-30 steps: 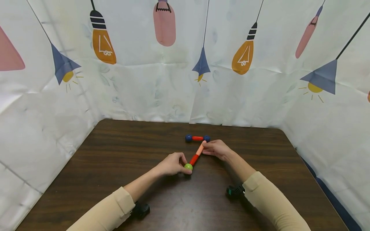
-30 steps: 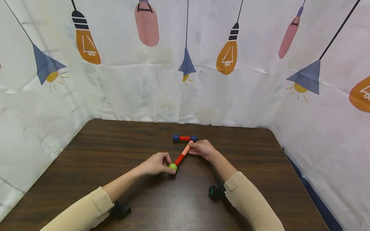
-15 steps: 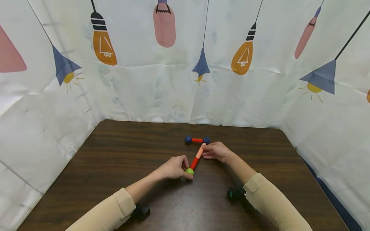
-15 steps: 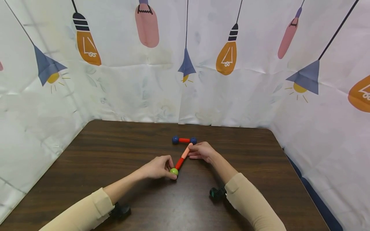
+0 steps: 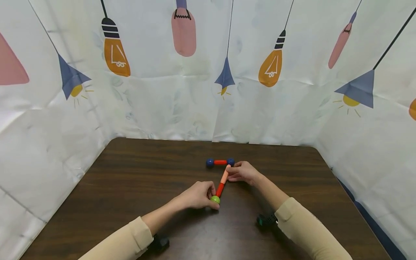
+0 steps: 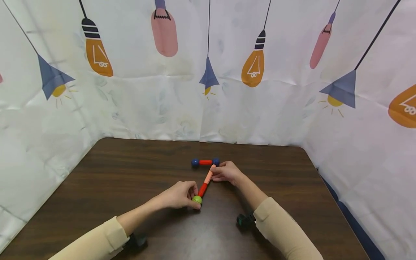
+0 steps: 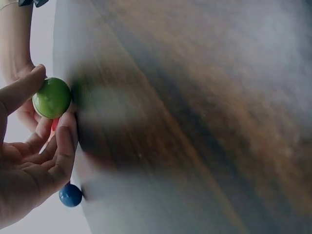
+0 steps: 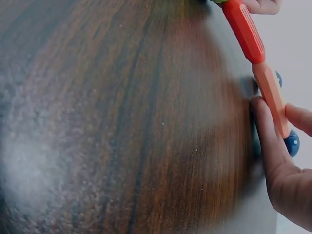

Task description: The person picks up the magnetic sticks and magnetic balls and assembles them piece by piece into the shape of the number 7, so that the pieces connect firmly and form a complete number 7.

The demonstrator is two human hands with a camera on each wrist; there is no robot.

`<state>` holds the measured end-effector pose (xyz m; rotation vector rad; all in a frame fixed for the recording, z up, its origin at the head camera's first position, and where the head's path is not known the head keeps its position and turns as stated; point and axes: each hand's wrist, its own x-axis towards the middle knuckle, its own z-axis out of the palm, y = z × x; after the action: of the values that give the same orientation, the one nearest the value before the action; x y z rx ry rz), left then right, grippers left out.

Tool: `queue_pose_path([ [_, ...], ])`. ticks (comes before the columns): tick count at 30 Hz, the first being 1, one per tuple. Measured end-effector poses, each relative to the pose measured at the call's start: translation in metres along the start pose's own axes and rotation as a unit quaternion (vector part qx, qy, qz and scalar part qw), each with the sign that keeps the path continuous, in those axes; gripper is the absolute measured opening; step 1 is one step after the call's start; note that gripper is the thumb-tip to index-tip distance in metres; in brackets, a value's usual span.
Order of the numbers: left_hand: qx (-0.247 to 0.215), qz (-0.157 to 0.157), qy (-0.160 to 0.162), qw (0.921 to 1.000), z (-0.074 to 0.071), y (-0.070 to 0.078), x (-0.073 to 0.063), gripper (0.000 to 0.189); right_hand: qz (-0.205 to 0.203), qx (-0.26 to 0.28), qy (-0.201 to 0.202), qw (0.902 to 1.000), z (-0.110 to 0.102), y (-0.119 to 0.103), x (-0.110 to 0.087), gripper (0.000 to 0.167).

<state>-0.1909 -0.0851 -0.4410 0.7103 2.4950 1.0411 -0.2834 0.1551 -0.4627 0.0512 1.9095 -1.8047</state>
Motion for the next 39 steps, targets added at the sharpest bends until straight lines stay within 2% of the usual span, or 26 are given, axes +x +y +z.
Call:
queue_pose_path([
  [3, 0.004, 0.009, 0.004, 0.9999, 0.001, 0.001, 0.0, 0.036, -0.007, -0.004, 0.012, 0.9999, 0.002, 0.0, -0.001, 0.068],
  [6, 0.014, 0.011, 0.005, 0.9998, 0.002, 0.001, -0.001, 0.036, -0.014, -0.031, 0.017, 0.9993, 0.002, 0.0, -0.003, 0.073],
  [12, 0.017, 0.015, 0.002, 0.9997, 0.004, 0.002, -0.003, 0.037, -0.016, -0.082, 0.009, 0.9965, 0.002, 0.0, -0.006, 0.081],
  [29, 0.022, 0.017, -0.015, 0.9995, 0.008, 0.012, -0.014, 0.036, -0.024, -0.097, -0.014, 0.9949, 0.001, -0.002, -0.011, 0.073],
  [39, 0.014, 0.015, -0.014, 0.9997, 0.001, 0.006, -0.018, 0.035, -0.032, -0.108, -0.025, 0.9933, -0.005, -0.001, -0.011, 0.067],
])
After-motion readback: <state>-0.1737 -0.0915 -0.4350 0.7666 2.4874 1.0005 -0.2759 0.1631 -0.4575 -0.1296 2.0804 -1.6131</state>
